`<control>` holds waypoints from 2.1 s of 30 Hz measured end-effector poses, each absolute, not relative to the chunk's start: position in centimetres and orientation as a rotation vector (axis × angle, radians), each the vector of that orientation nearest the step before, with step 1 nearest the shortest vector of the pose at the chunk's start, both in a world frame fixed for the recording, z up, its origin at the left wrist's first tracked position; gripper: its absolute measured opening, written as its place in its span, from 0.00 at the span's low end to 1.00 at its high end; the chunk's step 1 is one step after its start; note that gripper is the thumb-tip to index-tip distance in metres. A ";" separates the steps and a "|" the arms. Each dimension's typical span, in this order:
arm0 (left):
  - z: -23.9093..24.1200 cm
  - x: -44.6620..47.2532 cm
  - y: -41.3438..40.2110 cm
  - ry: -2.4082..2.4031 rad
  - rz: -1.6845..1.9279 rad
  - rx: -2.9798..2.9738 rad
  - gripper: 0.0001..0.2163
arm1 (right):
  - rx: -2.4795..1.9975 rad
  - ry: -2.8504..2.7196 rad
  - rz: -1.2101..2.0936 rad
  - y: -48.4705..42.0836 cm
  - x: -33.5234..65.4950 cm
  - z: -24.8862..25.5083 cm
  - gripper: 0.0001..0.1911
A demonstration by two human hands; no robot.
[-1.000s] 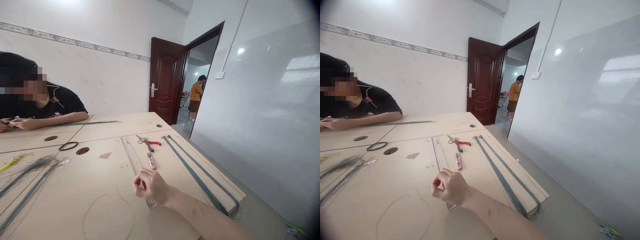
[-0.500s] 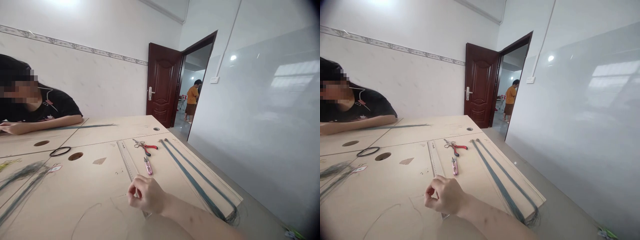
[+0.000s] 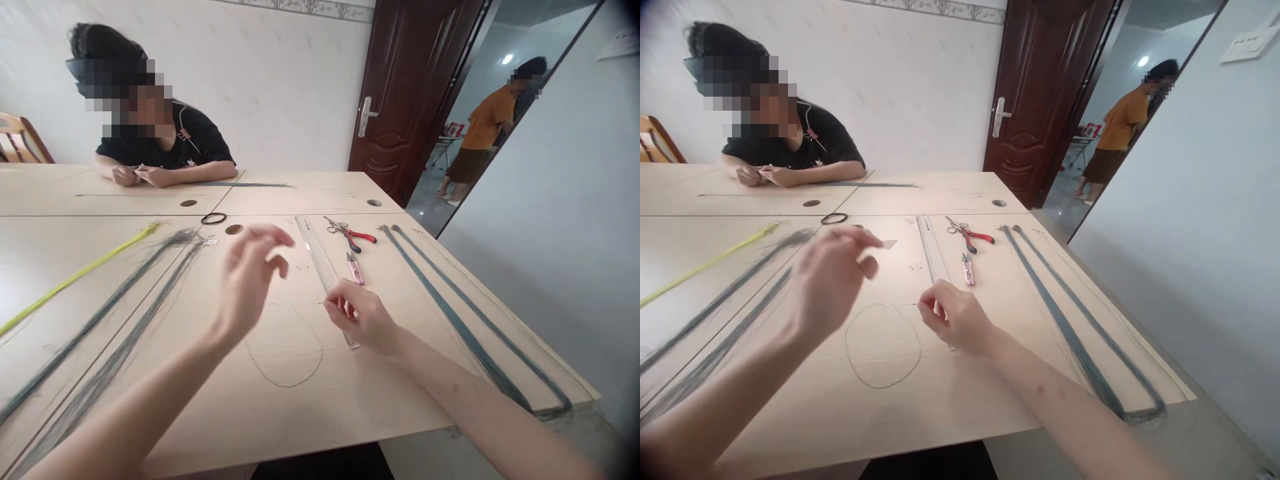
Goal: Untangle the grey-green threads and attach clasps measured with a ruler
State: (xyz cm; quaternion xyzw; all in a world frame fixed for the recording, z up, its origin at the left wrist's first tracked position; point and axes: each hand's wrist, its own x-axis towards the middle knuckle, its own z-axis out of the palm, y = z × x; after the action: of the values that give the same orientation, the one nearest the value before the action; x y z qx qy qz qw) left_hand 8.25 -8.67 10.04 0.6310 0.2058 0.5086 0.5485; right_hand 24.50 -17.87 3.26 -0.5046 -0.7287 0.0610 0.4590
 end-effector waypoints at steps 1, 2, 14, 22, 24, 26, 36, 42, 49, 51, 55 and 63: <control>9.0 8.3 -8.9 0.492 1.151 1.506 0.07 | -1.235 -1.791 0.152 -18.0 24.4 3.3 0.04; 8.1 8.2 -9.2 0.496 1.087 1.521 0.06 | -1.228 -1.792 0.143 -18.2 24.4 3.3 0.04; 5.9 7.1 -11.1 0.448 0.445 1.363 0.06 | -1.183 -1.837 0.104 -19.4 24.1 4.4 0.04; 5.3 7.2 -11.7 0.431 0.486 1.484 0.05 | -1.199 -1.875 0.106 -19.4 24.0 4.6 0.04; 5.1 7.2 -11.7 0.388 0.524 1.513 0.05 | -1.202 -1.888 0.103 -19.4 24.0 4.7 0.05; 5.0 7.2 -11.7 0.359 0.552 1.559 0.06 | -1.195 -1.900 0.097 -19.4 24.0 4.8 0.06; 4.8 6.8 -11.6 0.322 0.933 2.151 0.06 | -1.380 -1.582 0.613 -20.0 22.9 5.7 0.10; 4.7 6.8 -11.5 0.263 0.920 2.286 0.07 | -1.340 -1.537 0.789 -20.0 22.8 6.2 0.09; 4.9 6.8 -11.8 0.275 0.868 2.112 0.07 | -1.324 -1.515 0.769 -20.2 22.8 6.1 0.06; 4.9 6.8 -11.9 0.266 0.839 2.050 0.07 | -1.319 -1.521 0.743 -20.2 22.7 6.0 0.06; 5.1 6.8 -12.0 0.273 0.800 1.968 0.07 | -1.319 -1.533 0.676 -20.3 22.5 6.1 0.06; 5.3 6.7 -12.4 0.291 0.768 1.852 0.06 | -1.259 -1.599 0.519 -20.8 22.5 5.8 0.05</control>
State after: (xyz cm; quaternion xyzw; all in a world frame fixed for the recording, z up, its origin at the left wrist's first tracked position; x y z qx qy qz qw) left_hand 6.66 -12.36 5.33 0.7756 0.1220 0.3216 0.5292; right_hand 22.48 -20.80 5.80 -0.5199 -0.6606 0.2144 0.4974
